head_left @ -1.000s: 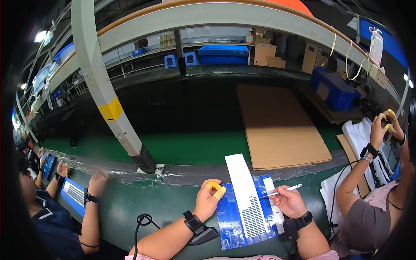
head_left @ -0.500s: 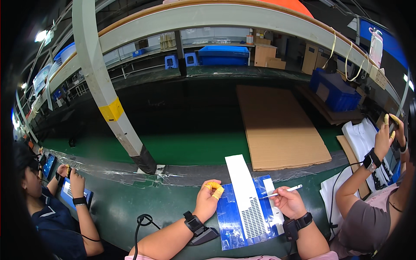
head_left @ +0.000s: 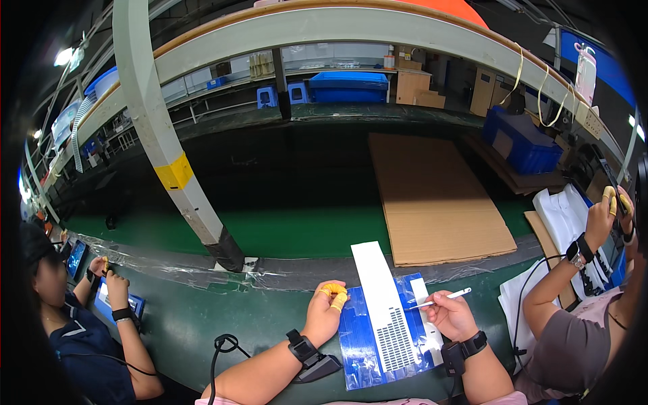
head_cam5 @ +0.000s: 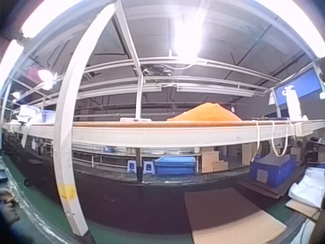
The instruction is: Assembling plastic internal components and checking fits for electronic or mechanical device casings at a factory workbench.
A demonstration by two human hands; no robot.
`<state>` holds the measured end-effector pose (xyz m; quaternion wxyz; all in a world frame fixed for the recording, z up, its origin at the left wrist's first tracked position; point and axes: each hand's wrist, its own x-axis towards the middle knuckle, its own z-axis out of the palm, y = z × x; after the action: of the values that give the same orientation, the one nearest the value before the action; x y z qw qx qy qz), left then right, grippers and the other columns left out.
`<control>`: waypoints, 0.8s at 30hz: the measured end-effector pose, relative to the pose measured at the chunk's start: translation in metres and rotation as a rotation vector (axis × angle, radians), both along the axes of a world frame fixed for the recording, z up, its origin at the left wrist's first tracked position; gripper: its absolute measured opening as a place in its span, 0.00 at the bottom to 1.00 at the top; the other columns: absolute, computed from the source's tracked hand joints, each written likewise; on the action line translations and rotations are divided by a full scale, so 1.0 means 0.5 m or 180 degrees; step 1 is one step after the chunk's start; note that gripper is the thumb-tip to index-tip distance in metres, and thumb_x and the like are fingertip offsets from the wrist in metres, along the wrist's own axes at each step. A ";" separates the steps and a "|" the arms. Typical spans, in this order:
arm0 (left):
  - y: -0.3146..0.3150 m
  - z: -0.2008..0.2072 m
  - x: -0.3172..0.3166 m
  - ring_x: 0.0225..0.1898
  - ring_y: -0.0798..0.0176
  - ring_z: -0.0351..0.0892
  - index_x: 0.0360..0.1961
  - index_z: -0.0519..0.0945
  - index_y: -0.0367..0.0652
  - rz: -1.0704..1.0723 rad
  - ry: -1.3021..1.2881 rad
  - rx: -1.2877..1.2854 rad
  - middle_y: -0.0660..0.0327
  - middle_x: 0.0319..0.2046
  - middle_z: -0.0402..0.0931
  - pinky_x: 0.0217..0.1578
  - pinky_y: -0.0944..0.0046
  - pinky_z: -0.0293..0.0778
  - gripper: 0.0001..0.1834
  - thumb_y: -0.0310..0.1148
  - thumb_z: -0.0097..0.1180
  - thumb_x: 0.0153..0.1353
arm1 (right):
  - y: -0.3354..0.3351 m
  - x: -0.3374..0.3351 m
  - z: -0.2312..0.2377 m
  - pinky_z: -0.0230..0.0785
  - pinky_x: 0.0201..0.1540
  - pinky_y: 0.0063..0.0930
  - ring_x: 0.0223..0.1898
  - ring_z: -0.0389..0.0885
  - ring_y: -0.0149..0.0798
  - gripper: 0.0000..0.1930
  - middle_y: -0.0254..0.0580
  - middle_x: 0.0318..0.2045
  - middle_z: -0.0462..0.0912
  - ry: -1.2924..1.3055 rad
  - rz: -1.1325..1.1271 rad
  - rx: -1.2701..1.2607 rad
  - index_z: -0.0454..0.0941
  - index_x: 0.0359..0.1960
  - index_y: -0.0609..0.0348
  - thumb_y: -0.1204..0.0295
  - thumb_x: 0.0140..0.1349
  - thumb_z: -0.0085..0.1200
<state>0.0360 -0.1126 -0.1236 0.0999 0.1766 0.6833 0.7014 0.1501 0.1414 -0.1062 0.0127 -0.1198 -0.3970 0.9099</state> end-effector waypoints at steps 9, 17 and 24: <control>0.000 0.008 0.002 0.36 0.73 0.72 0.44 0.68 0.37 0.0061 -0.0008 -0.0009 0.63 0.35 0.70 0.38 0.74 0.67 0.11 0.21 0.42 0.59 | 0.002 -0.001 -0.002 0.69 0.28 0.25 0.24 0.76 0.35 0.06 0.52 0.28 0.80 -0.0022 0.0019 -0.0008 0.75 0.31 0.66 0.76 0.59 0.47; 0.000 0.007 0.002 0.36 0.73 0.72 0.43 0.68 0.37 0.0034 0.0052 -0.0089 0.63 0.35 0.70 0.38 0.74 0.67 0.11 0.20 0.41 0.58 | 0.001 -0.001 0.000 0.69 0.27 0.26 0.23 0.76 0.35 0.06 0.52 0.28 0.80 -0.0025 0.0010 -0.0004 0.75 0.30 0.66 0.76 0.59 0.47; -0.004 -0.008 -0.005 0.36 0.72 0.72 0.42 0.68 0.37 0.0059 0.0088 -0.0044 0.62 0.37 0.71 0.37 0.74 0.67 0.10 0.20 0.42 0.58 | 0.003 -0.001 -0.004 0.69 0.28 0.26 0.23 0.76 0.35 0.06 0.51 0.28 0.80 -0.0049 -0.0007 -0.0007 0.75 0.30 0.66 0.76 0.59 0.47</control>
<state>0.0337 -0.1144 -0.1273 0.0851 0.1792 0.6911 0.6950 0.1498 0.1428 -0.1083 0.0105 -0.1273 -0.3959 0.9093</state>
